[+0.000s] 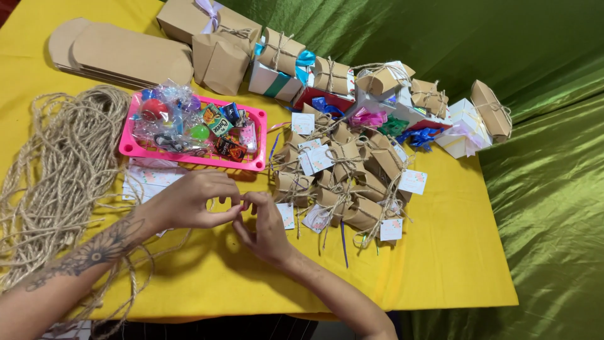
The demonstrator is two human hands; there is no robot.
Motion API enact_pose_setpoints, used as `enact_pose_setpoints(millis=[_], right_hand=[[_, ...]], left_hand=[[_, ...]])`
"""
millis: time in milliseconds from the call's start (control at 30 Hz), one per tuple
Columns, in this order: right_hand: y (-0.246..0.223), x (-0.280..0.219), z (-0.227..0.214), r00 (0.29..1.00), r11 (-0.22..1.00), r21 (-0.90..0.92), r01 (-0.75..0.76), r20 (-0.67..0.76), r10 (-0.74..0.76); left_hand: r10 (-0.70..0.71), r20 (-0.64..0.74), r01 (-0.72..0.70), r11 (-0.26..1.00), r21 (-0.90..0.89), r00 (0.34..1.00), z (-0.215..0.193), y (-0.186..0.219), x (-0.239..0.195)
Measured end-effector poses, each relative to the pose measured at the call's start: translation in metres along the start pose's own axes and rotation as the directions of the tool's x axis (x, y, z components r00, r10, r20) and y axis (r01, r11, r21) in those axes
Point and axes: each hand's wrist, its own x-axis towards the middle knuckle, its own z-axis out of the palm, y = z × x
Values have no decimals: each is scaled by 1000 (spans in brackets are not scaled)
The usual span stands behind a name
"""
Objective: The person ties twine around small cardboard boxes, attaches small paper tags, and places individual candies from a tray into the boxes.
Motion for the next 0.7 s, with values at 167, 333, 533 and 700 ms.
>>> enact_pose_setpoints(millis=[167,333,533,700], right_hand=[[10,-18,24,984,996,59,-60,172,49],[11,-16,17,965,997,68,-41,262,21],[-1,-5,3,939,991,131,11,340,-56],[-4,-1,2,935,990,142,16,348,-65]], left_hand=[[0,-44,10,978,207,999,-42,-6,40],[31,-255,135,782,608,967,-57,-96,117],[-475,-404,582,323,746,782,-29,-225,181],[-463,-606,715,91,693,647,6,-262,201]])
